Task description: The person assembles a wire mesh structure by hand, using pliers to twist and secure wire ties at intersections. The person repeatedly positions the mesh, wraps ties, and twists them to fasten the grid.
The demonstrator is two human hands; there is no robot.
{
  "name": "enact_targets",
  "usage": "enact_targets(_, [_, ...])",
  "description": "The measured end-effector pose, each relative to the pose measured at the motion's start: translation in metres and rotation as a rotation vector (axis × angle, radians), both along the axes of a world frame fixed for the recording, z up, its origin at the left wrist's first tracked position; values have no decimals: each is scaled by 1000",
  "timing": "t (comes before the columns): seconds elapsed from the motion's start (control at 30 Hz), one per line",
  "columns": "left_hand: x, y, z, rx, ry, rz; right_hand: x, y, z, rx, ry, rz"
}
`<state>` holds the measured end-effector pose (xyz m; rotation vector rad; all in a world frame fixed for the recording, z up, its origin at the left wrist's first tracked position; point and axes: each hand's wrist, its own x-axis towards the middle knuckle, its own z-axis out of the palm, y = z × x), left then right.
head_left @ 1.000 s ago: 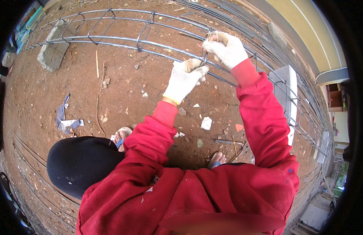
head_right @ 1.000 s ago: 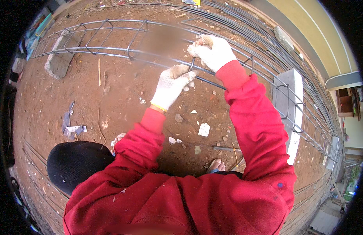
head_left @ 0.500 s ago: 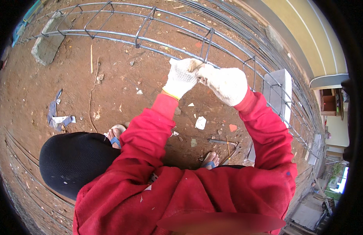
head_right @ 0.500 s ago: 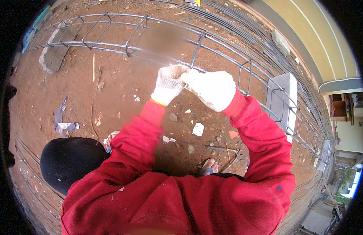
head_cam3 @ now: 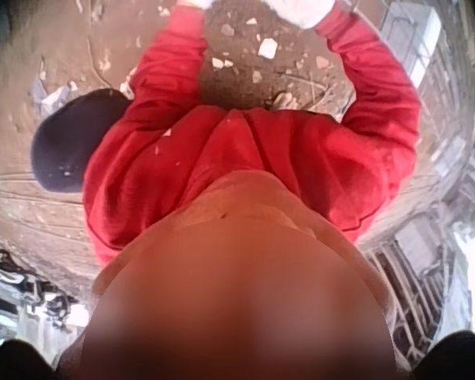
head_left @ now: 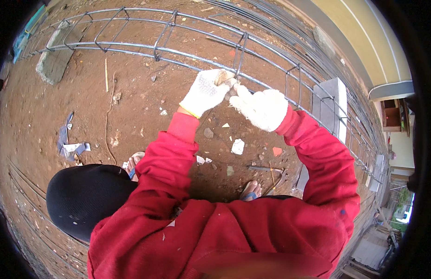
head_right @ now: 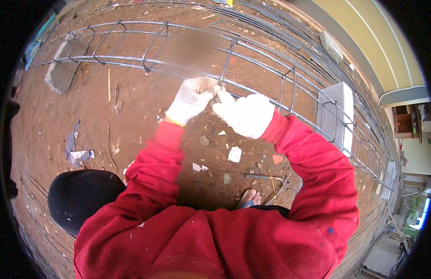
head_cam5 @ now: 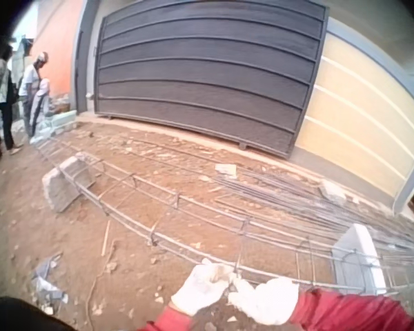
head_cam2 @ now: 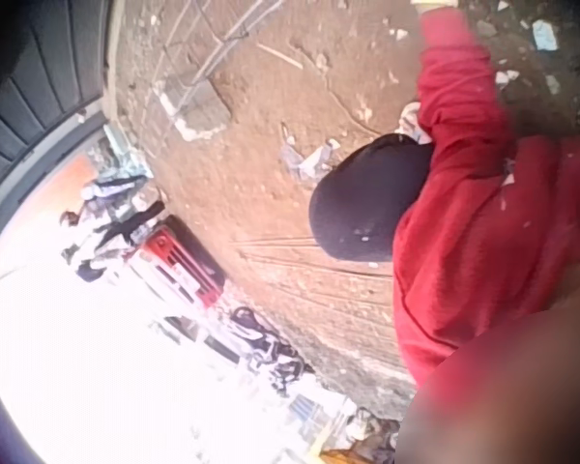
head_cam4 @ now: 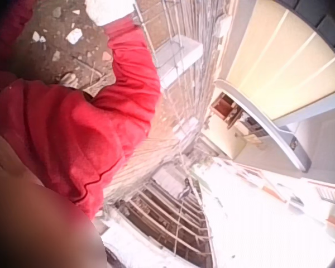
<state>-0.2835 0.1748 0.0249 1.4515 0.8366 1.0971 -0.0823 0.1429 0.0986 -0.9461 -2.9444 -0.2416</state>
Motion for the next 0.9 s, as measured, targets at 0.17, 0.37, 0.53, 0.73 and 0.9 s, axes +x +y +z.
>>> enact_targets(0.17, [-1,-3,13,-64,-16,-31,7,7,-4,170,36,63])
enact_targets(0.37, [8,-3,16,-4,19,92,21,8,8,74,-46,15])
enact_targets(0.53, [19,-3,-4,331,160,273,35,35,17,-25,533,-271])
enact_targets(0.73, [35,-7,-14,490,312,539,33,104,4,-967,296,-380])
enact_targets(0.9, [36,-9,-11,538,321,559,18,115,-12,-1062,264,-394])
